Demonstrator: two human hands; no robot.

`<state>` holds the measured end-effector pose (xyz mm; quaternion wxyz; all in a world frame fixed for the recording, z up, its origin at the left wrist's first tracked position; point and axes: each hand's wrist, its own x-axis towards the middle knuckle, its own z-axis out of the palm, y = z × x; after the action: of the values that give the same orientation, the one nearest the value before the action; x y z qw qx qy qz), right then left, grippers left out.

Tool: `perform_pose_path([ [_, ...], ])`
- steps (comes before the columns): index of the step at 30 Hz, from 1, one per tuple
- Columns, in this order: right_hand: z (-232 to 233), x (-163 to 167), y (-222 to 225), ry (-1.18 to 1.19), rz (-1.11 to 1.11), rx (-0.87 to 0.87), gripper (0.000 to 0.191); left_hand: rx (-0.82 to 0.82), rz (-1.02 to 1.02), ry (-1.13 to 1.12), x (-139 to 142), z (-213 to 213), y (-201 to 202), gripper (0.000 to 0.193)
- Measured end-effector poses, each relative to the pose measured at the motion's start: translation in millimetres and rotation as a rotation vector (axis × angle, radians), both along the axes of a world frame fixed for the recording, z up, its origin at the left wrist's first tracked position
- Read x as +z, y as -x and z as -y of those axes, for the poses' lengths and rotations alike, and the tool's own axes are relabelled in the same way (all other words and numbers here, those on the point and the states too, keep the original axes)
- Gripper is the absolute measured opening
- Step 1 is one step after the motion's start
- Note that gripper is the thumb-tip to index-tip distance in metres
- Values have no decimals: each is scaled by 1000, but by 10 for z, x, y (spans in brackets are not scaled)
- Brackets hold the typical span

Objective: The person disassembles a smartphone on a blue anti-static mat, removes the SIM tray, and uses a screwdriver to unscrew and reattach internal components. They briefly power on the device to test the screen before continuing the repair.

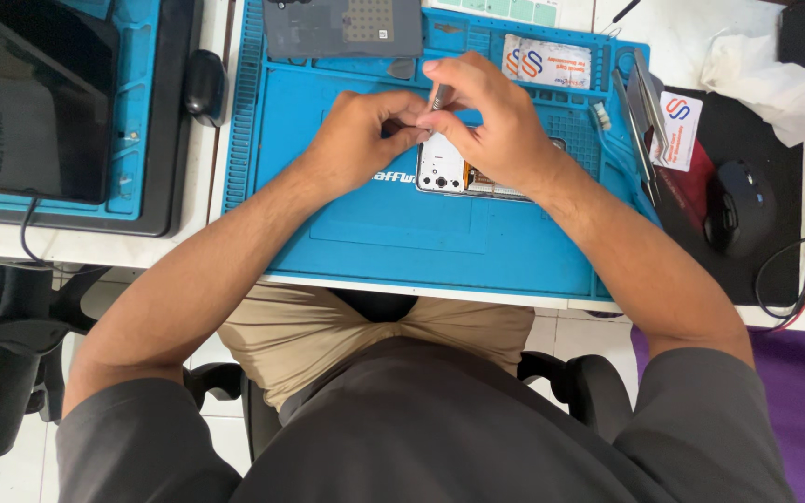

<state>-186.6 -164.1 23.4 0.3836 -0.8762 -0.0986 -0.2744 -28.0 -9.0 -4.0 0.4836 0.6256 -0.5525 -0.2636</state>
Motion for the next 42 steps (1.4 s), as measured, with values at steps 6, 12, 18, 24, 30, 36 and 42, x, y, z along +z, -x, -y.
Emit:
perform_pose_path([
  [6, -8, -44, 15, -28, 14, -18, 49, -12, 14, 15, -23, 6, -13, 17],
  [12, -3, -92, 10, -53, 12, -25, 51, 26, 71, -35, 12, 15, -14, 20],
  [18, -18, -73, 2, -75, 5, -24, 52, 27, 55, -33, 24, 9, -12, 19],
  [24, 2, 38, -3, -46, 15, 21, 48, 32, 55, -54, -15, 15, -16, 15],
  [30, 51, 75, 21, -114, -79, 33, 38, 34, 89, -65, -40, 21, -22, 14],
  [36, 12, -2, -14, 6, 68, -58, 37, 6, 79, 30, -34, 25, -15, 17],
  [42, 90, 8, 30, -73, 4, 62, 36, 11, 60, 3, -9, 17, -12, 13],
])
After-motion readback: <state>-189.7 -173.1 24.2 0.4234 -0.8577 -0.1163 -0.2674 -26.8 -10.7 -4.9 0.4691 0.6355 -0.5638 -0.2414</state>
